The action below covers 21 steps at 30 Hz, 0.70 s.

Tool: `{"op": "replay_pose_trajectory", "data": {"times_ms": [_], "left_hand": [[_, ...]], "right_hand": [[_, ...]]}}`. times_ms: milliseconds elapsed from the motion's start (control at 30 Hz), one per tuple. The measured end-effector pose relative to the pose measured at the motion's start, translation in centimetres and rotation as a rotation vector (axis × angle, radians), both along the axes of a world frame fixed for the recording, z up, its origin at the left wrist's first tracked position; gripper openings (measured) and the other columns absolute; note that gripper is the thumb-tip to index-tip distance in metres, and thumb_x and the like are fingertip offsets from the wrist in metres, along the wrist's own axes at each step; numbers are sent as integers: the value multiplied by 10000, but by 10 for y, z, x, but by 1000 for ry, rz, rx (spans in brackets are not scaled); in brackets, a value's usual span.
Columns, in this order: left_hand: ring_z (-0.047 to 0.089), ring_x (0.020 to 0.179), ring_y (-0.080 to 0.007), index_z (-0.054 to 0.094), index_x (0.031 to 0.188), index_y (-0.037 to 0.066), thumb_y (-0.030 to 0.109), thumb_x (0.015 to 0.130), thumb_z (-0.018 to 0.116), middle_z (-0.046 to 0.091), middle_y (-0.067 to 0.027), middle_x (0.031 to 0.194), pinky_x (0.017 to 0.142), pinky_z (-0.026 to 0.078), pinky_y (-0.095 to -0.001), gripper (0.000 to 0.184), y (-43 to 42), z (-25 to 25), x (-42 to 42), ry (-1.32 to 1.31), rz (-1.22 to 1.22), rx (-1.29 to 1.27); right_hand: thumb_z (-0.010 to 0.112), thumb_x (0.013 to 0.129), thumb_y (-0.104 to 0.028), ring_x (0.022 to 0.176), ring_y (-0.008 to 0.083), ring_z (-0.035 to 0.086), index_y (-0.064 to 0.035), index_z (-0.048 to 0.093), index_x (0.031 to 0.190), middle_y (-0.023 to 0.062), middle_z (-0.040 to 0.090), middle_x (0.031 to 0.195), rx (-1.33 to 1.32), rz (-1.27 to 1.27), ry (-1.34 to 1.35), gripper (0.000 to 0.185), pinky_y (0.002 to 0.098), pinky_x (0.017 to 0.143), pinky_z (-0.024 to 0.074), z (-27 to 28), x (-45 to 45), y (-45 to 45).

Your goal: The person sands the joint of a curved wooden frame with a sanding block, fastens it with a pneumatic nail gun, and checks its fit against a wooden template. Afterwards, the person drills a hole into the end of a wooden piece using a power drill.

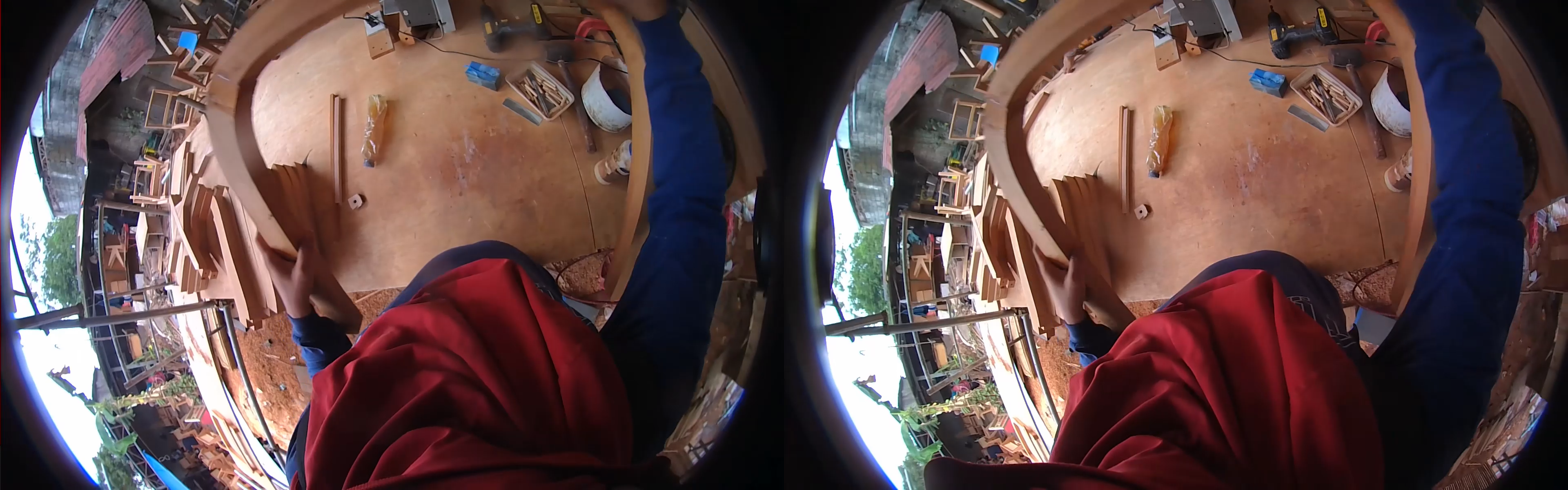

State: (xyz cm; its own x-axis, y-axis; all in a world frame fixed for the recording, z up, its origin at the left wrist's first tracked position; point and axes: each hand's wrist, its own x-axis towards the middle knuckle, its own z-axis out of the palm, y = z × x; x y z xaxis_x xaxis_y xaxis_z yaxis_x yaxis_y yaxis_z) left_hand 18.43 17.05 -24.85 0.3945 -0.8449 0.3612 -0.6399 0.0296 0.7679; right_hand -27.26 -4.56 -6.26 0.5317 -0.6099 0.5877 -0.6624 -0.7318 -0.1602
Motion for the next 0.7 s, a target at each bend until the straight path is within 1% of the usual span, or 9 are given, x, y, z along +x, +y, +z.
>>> {"op": "replay_pose_trajectory", "data": {"times_ms": [67,100,133,167,233,300,500,633,700], "left_hand": [[631,947,-214,433,1362,14,144,805,772,639,-129,1089,847,525,-356,664,14,-64,10,71,-49,72],[660,908,-213,433,1364,21,159,786,788,675,-143,1041,816,540,-362,692,25,-84,3,67,-24,140],[681,944,-216,429,1363,24,175,769,802,698,-167,1033,838,542,-374,718,34,-102,-4,79,9,208],[697,967,-255,432,1355,21,197,763,810,698,-193,1061,844,546,-390,725,42,-128,-4,100,2,254],[695,993,-321,429,1338,24,236,758,813,692,-225,1060,854,542,-414,727,56,-177,-5,126,23,372],[689,1010,-362,422,1331,26,266,762,809,687,-249,1059,861,537,-433,729,67,-211,-4,163,35,459],[648,1021,-464,403,1276,12,311,783,786,649,-323,1071,859,513,-497,692,44,-234,-1,99,-34,676],[518,1081,-465,419,1209,-46,316,784,768,509,-311,1192,931,438,-516,658,28,-311,32,-373,-250,564],[493,1084,-457,436,1204,-40,332,781,769,484,-285,1208,939,423,-523,654,19,-300,20,-431,-218,527]], "right_hand": [[813,680,-29,1007,204,656,7,641,1242,165,714,1084,402,118,-77,590,313,917,506,-48,10,-17],[880,725,-154,1059,185,667,-3,608,1266,111,701,1134,376,142,-56,624,343,912,524,-131,-6,-67],[859,702,-141,1079,242,670,-34,611,1313,118,700,1174,465,55,-17,669,344,953,503,-163,-5,-63],[837,654,-86,1125,270,656,-88,614,1350,185,680,1231,450,58,22,731,366,982,491,-190,-3,-56],[838,644,-92,1159,318,632,-100,614,1352,198,664,1253,683,-59,145,743,375,999,488,-227,2,-40],[839,640,-102,1174,332,621,-102,604,1361,199,659,1255,652,65,36,758,373,1004,489,-308,-13,-43],[883,632,-122,1165,321,622,-84,587,1378,177,672,1228,785,-87,22,803,356,994,481,-370,-23,-16],[883,648,-145,1211,322,588,-77,588,1371,169,639,1288,746,-147,-38,784,367,1027,463,-394,-43,-8],[866,668,-165,1249,322,554,-84,585,1370,162,602,1353,718,-166,-41,761,376,1048,452,-394,-48,0]]}}
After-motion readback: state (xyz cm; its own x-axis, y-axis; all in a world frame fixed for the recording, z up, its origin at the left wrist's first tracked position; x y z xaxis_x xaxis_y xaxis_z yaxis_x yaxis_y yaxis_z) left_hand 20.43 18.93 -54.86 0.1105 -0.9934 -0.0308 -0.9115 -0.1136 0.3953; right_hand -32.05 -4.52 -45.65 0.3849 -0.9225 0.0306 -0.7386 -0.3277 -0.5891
